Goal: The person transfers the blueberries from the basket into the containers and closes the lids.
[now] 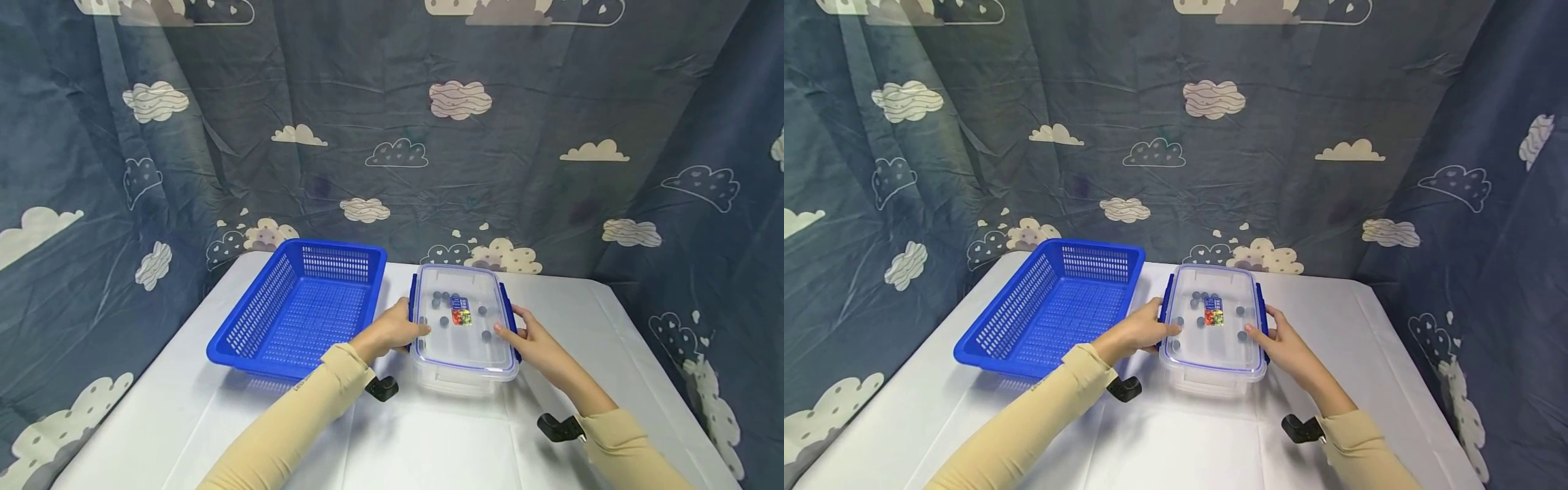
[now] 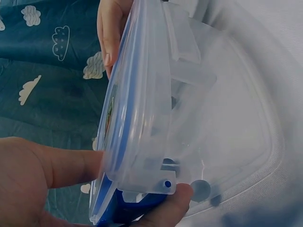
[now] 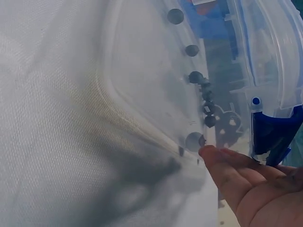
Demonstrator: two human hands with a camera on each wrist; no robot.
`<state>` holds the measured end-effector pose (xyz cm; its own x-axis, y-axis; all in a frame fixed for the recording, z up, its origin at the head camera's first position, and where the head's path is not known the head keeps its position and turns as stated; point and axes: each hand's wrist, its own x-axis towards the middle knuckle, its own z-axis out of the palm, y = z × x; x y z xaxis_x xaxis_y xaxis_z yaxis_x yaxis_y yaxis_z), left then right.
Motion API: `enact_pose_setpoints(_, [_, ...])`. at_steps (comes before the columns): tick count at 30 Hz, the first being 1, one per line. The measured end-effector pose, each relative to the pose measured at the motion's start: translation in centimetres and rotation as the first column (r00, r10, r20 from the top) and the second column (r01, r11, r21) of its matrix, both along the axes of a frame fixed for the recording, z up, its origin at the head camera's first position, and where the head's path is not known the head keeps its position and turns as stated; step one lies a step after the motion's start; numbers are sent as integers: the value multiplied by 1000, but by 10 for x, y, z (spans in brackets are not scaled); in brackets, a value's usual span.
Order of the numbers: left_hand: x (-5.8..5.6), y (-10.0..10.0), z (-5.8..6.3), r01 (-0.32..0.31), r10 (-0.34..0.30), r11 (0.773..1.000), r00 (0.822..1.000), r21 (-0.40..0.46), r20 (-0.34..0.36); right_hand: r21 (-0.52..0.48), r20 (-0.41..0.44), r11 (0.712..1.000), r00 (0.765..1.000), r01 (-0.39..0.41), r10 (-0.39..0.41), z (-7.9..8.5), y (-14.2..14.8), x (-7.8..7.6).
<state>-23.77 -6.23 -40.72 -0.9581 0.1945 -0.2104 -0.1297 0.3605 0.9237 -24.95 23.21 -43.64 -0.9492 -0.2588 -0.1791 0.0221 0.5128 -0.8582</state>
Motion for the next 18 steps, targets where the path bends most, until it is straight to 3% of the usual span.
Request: enact_pose_setpoints(18, [0, 6, -1, -41, 35, 994, 998, -105, -61, 27, 5, 1000, 1000, -2, 2, 3, -2, -1])
